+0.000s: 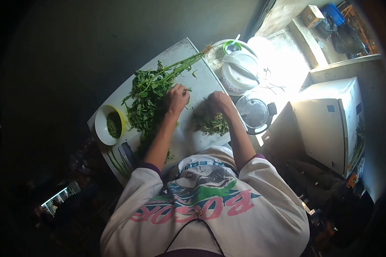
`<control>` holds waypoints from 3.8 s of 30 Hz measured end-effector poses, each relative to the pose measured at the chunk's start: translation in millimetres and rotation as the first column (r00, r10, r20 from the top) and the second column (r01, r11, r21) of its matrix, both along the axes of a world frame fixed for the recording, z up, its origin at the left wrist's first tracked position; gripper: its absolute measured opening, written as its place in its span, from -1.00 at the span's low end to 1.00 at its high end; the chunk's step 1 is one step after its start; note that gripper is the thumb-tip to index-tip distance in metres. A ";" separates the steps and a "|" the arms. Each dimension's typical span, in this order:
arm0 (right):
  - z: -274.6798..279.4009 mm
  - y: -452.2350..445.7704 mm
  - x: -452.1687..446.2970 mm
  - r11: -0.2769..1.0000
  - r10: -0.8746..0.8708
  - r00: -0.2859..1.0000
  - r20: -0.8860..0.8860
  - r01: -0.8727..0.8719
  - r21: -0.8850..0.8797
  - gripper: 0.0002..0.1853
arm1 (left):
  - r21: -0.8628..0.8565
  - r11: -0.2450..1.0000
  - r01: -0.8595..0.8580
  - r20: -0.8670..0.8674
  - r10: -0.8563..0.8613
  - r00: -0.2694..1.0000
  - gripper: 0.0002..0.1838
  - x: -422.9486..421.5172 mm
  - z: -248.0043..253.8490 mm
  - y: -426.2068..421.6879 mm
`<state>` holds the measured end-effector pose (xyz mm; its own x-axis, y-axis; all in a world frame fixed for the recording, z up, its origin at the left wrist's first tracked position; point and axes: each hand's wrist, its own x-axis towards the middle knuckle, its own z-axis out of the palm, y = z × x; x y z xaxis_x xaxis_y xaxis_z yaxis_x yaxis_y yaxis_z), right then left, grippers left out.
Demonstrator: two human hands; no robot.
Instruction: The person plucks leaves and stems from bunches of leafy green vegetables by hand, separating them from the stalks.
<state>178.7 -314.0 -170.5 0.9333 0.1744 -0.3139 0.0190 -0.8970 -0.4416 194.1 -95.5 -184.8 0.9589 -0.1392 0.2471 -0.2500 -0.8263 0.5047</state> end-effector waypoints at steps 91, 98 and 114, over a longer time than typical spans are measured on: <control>110.0 -11.0 -29.1 0.965 0.037 0.922 0.385 -0.133 0.227 -0.51 | -0.360 0.928 0.093 -0.373 -0.235 0.898 -0.84 -21.9 77.5 67.6; 110.7 13.7 -29.1 0.957 0.084 0.984 0.157 -0.124 0.262 -0.75 | -0.350 0.907 0.234 -0.124 -0.292 0.948 -0.76 -14.3 87.5 87.9; 82.1 20.3 -83.0 0.754 0.191 0.975 -0.115 -0.070 0.653 -0.63 | -0.871 0.341 -0.354 -0.440 -0.217 0.871 -0.80 -127.6 44.7 -1.7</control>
